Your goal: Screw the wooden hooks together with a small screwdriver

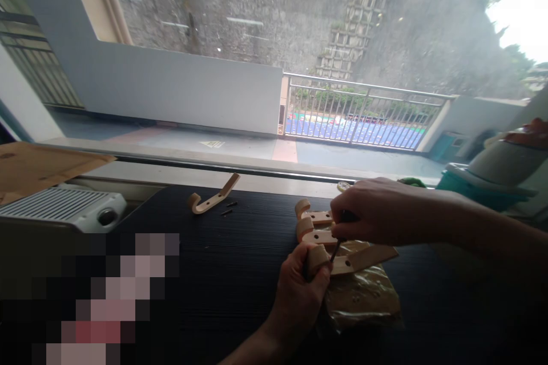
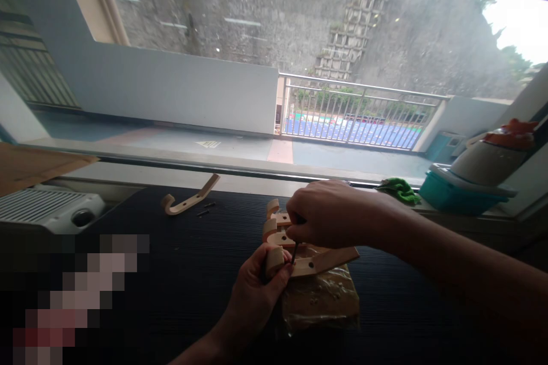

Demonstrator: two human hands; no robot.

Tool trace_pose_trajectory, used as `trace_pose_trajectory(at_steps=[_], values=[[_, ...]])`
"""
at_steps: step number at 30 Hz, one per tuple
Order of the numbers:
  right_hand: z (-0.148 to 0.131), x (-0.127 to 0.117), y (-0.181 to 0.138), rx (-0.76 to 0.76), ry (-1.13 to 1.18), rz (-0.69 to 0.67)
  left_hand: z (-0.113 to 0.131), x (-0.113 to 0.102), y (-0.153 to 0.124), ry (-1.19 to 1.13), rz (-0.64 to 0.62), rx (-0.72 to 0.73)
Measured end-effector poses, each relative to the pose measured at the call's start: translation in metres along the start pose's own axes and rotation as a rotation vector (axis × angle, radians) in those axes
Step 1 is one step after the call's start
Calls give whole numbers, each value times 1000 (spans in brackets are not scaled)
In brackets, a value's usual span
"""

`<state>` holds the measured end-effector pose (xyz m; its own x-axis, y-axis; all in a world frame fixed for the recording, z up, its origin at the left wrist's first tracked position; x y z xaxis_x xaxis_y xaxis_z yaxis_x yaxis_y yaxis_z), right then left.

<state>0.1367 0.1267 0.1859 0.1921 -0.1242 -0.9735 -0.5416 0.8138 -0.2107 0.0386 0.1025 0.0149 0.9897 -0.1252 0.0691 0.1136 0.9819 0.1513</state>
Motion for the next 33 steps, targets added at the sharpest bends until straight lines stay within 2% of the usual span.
trace_pose_trajectory(at_steps=[6, 13, 19, 26, 33], values=[[-2, -8, -5, -69, 24, -19, -3, -1, 2, 7, 3, 6], [1, 3, 0, -39, 78, -10, 0, 0, 2, -34, 13, -5], [-5, -4, -6, -58, 1, 24, -4, 2, 2, -54, 17, -4], [-10, -5, 3, -118, -57, -47, -9, 1, 2, -43, 10, 4], [-5, -1, 7, -22, -81, -17, -6, 1, 1, -51, 9, -6]])
Point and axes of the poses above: each hand's wrist, its own y-axis towards the middle knuckle, its own x-axis out of the palm, z = x × y, the point moved 4 cm from there along y, towards the middle knuckle, and after that the axes turned 2 degrees about z, right-handed, at the moved point
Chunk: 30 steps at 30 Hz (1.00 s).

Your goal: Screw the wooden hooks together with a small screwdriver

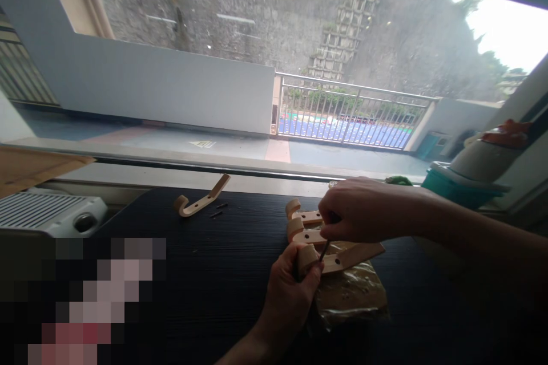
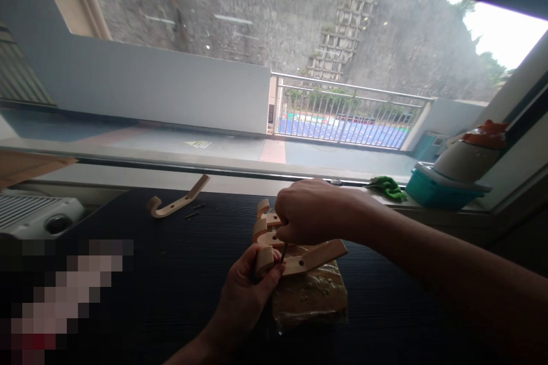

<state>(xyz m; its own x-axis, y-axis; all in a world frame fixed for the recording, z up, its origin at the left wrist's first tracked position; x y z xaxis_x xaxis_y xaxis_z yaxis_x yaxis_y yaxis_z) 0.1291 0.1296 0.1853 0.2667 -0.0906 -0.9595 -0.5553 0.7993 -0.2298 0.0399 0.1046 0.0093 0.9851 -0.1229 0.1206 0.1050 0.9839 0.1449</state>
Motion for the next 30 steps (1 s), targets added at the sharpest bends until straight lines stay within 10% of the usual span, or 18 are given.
trace_pose_trajectory(at_steps=[30], values=[[-10, -1, -4, -158, 84, 88, -1, 1, 1, -6, -13, -20]])
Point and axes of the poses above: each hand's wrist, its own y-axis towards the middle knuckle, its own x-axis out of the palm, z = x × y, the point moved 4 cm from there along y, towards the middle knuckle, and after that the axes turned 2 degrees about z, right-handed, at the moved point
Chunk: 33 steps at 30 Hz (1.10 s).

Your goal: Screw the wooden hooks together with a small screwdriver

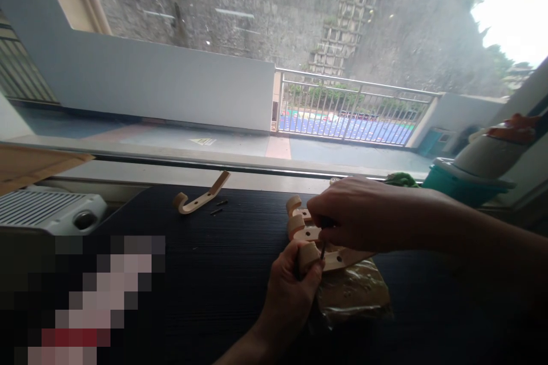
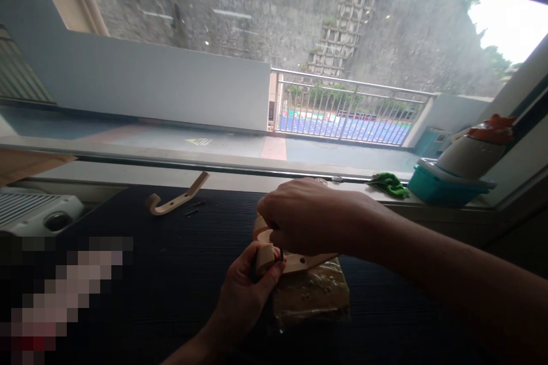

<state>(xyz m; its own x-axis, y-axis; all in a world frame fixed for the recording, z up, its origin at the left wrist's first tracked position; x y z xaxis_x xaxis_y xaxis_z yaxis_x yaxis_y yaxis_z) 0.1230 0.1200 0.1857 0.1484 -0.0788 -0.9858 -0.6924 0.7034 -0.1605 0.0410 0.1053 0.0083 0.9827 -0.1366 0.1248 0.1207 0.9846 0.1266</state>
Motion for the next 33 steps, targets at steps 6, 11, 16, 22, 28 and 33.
trace_pose_trajectory(at_steps=[6, 11, 16, 22, 28, 33], values=[[6, 2, -1, 143, -123, 73, -5, -2, 1, 10, 10, 31], [4, -10, -8, 99, -71, 16, -2, -1, 2, 19, -1, 44], [8, -4, -5, 59, -6, 43, 1, -2, 0, 42, 8, 21], [13, 3, -3, 156, -28, 67, 2, -2, -2, 63, -2, 25], [8, -1, -9, 74, -36, -16, 5, -1, -1, 46, -1, 29], [14, 7, -9, 107, -15, -14, 7, -1, -2, 40, -1, 24]])
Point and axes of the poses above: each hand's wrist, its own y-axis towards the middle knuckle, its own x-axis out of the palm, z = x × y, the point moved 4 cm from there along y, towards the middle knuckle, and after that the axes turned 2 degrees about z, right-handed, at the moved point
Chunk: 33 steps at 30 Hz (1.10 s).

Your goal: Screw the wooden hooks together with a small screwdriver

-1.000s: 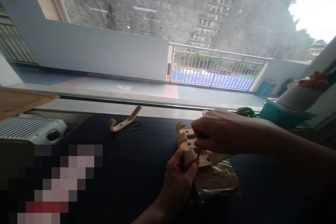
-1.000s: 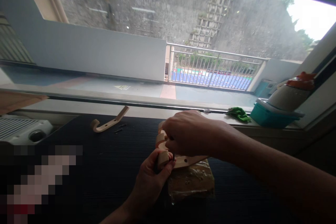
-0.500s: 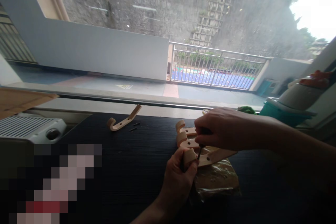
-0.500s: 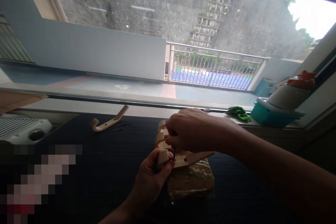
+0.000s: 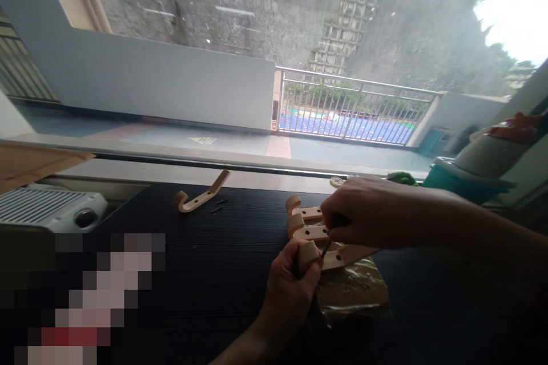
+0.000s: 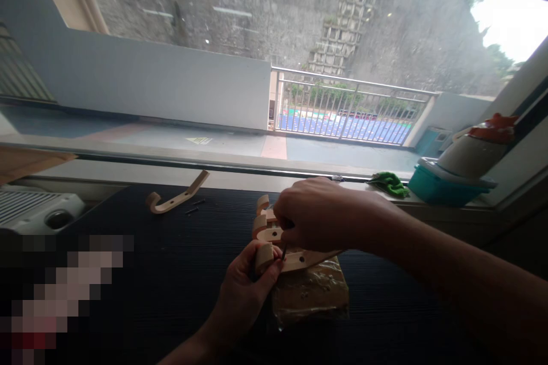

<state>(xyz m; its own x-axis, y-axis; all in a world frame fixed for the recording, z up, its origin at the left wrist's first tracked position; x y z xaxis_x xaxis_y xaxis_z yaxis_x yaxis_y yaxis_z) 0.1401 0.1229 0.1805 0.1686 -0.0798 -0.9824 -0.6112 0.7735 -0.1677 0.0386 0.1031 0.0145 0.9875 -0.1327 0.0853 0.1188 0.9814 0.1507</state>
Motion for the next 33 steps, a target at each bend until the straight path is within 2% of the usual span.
trace_pose_trajectory(at_steps=[4, 10, 18, 27, 33], values=[[3, -1, -1, 52, -13, -28, 0, -1, 0, 28, 0, 10], [-3, -10, -3, 28, -50, -73, -3, -2, 1, 59, -1, 33], [5, 2, 0, 25, -40, -48, -4, -1, 0, 37, -11, 37], [-15, -14, 7, -44, -112, -130, -8, -1, 3, 32, -8, 32], [-5, -3, 14, -24, -80, -143, -10, -1, 1, 23, -25, 24]])
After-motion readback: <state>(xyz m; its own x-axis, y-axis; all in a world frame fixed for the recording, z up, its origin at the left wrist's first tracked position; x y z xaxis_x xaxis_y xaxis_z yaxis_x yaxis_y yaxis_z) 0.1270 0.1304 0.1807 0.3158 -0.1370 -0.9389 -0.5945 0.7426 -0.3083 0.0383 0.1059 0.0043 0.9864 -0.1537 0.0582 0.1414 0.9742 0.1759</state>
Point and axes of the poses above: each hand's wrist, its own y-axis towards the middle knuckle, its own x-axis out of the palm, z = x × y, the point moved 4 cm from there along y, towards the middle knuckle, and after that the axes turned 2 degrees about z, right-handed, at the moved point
